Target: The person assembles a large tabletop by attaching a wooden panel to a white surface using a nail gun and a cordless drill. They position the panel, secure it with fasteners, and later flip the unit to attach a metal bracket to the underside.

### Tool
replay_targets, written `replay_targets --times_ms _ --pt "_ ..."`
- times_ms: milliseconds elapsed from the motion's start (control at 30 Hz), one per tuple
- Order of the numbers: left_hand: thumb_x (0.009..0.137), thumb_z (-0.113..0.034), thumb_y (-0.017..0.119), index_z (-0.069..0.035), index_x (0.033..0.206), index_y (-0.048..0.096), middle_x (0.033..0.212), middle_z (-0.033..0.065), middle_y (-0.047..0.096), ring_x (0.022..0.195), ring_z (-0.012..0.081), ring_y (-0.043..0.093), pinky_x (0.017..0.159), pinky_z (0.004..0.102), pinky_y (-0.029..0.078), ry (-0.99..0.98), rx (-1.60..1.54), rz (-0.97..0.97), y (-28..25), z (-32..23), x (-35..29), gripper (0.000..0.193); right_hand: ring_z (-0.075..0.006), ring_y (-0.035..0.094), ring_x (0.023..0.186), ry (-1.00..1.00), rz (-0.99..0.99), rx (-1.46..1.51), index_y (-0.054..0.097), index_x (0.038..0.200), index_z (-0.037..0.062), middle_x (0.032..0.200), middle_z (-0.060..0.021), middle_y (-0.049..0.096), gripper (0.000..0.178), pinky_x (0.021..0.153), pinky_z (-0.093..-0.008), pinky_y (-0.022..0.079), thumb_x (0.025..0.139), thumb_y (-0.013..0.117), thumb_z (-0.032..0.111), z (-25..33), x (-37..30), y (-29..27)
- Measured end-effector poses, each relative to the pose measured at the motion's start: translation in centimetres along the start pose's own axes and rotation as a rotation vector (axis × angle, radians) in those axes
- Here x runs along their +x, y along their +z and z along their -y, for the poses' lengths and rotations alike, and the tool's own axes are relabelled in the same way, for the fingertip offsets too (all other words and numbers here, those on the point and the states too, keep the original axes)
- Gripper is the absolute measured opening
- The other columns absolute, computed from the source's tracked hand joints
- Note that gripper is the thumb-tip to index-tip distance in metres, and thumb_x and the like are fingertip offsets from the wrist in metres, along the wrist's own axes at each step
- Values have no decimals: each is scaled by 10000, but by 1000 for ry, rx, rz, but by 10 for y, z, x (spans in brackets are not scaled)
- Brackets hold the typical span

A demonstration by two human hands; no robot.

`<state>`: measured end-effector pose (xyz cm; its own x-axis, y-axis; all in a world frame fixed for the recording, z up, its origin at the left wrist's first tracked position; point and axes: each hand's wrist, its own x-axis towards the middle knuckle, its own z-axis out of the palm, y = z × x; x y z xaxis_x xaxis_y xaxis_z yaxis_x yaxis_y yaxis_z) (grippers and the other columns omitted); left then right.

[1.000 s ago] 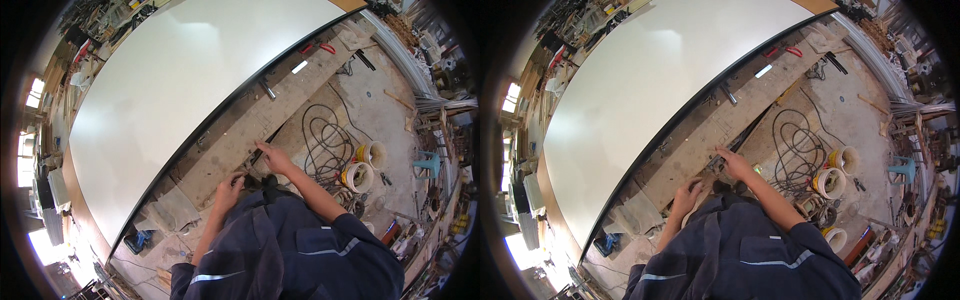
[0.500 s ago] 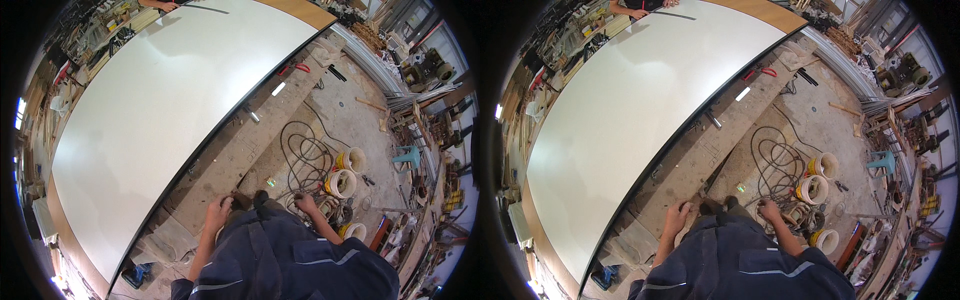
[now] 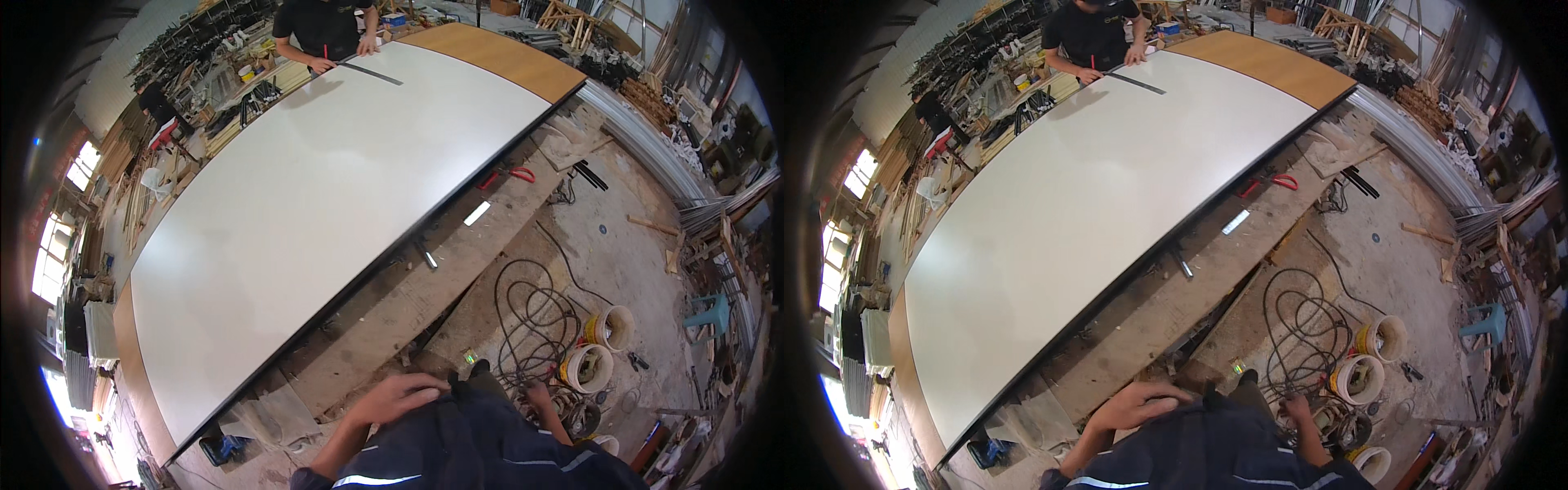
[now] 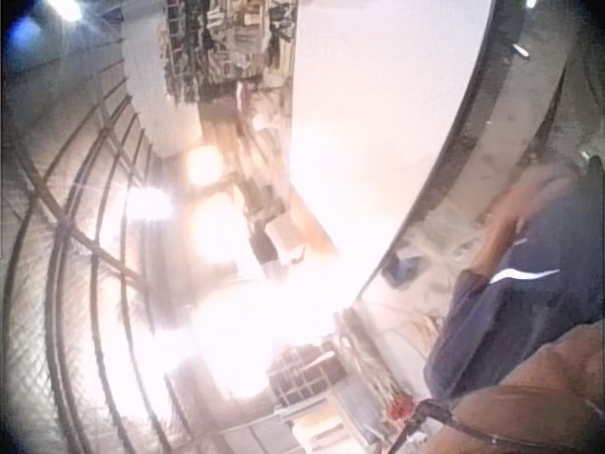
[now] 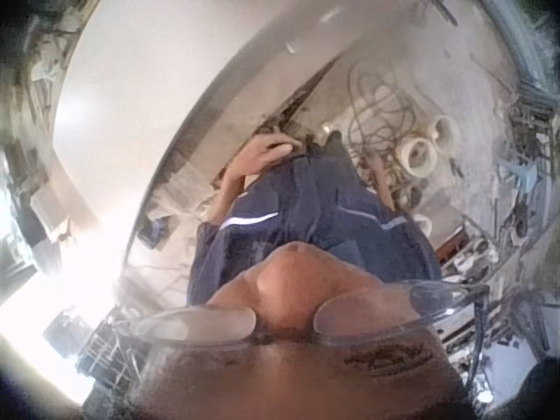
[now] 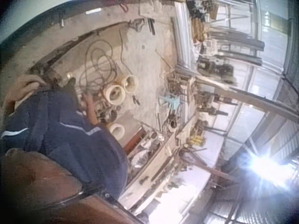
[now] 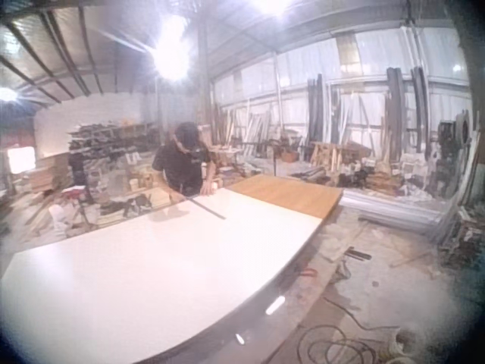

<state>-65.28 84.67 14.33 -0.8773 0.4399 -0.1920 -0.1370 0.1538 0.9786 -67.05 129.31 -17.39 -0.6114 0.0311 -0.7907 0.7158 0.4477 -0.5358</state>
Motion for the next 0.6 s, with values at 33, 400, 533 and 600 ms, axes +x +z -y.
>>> replay_targets --times_ms 33,400,533,600 --pt "1054 -262 583 -31 1305 663 1233 143 700 1135 246 666 968 354 508 55 10 90 10 -8 26 351 -300 753 768 -110 46 -263 651 1283 -61 1019 -247 741 428 678 -423 595 894 705 109 1 16 -15" --pt "1035 -287 596 -24 1432 536 1414 188 576 1338 348 514 1109 437 412 290 89 840 153 -50 220 480 -263 749 831 -44 11 72 588 1361 -82 1192 -239 704 516 704 -385 584 899 679 131 76 67 -114" --pt "1025 -280 613 -35 1426 547 1412 180 579 1327 347 519 1108 442 412 283 73 917 174 -59 256 474 -259 747 813 -141 -74 48 619 1311 -87 1059 -226 739 457 699 -376 588 904 657 118 -7 117 -145" --pt "1019 -287 625 -36 1392 579 1373 177 608 1298 350 544 1087 437 429 271 72 914 181 -66 268 452 -256 732 737 -65 -46 159 605 1312 -80 959 -207 736 464 617 -397 589 885 690 83 -35 118 -153"
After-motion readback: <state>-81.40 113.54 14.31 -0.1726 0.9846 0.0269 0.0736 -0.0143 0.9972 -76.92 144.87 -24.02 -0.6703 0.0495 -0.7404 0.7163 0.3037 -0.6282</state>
